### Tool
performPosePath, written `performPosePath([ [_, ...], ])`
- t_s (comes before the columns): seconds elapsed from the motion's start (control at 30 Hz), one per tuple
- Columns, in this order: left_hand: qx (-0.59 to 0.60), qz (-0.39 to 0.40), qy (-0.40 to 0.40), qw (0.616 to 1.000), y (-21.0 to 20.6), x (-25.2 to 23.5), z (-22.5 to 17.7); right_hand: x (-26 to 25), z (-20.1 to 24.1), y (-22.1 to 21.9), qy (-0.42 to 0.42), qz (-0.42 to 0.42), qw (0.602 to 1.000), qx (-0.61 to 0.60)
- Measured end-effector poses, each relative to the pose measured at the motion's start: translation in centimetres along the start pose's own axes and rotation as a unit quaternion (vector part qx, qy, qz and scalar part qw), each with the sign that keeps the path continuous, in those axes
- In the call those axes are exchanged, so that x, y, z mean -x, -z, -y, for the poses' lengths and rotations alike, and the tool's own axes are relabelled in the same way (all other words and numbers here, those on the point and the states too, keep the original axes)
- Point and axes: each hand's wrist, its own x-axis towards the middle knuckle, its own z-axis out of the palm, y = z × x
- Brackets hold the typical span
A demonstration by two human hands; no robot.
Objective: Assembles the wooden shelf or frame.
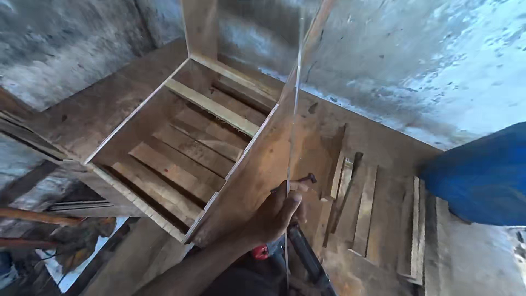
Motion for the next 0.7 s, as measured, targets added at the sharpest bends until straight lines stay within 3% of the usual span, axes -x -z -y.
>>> performPosePath([
  [0.07, -0.101, -0.034, 0.026, 0.994, 0.4, 1.1, 1.2, -1.5, 0.6, -0.3, 0.018, 0.011, 0.998, 0.059],
  [0.17, -0.211, -0.072, 0.109, 0.969, 0.7, 2.5, 1.9, -4.0, 2.6, -2.9, 0.069, -0.114, 0.982, 0.133],
  [0.33, -0.222, -0.007, 0.144, 0.964, 3.7, 3.8, 2.4, -8.4, 3.9, -8.5, 0.099, -0.282, 0.933, 0.198],
  [0.47, -0.164, 0.093, 0.16, 0.969, 10.7, 4.7, 2.2, -10.3, 2.1, -13.3, 0.062, -0.299, 0.948, 0.09],
  [0.6, -0.127, 0.097, 0.153, 0.975, 18.2, 4.6, 3.7, -12.0, -0.9, -18.3, 0.034, -0.31, 0.95, -0.03],
  [0.7, -0.164, 0.077, 0.158, 0.971, 21.3, 4.5, 5.0, -12.8, -2.7, -22.4, 0.017, -0.331, 0.943, -0.036],
])
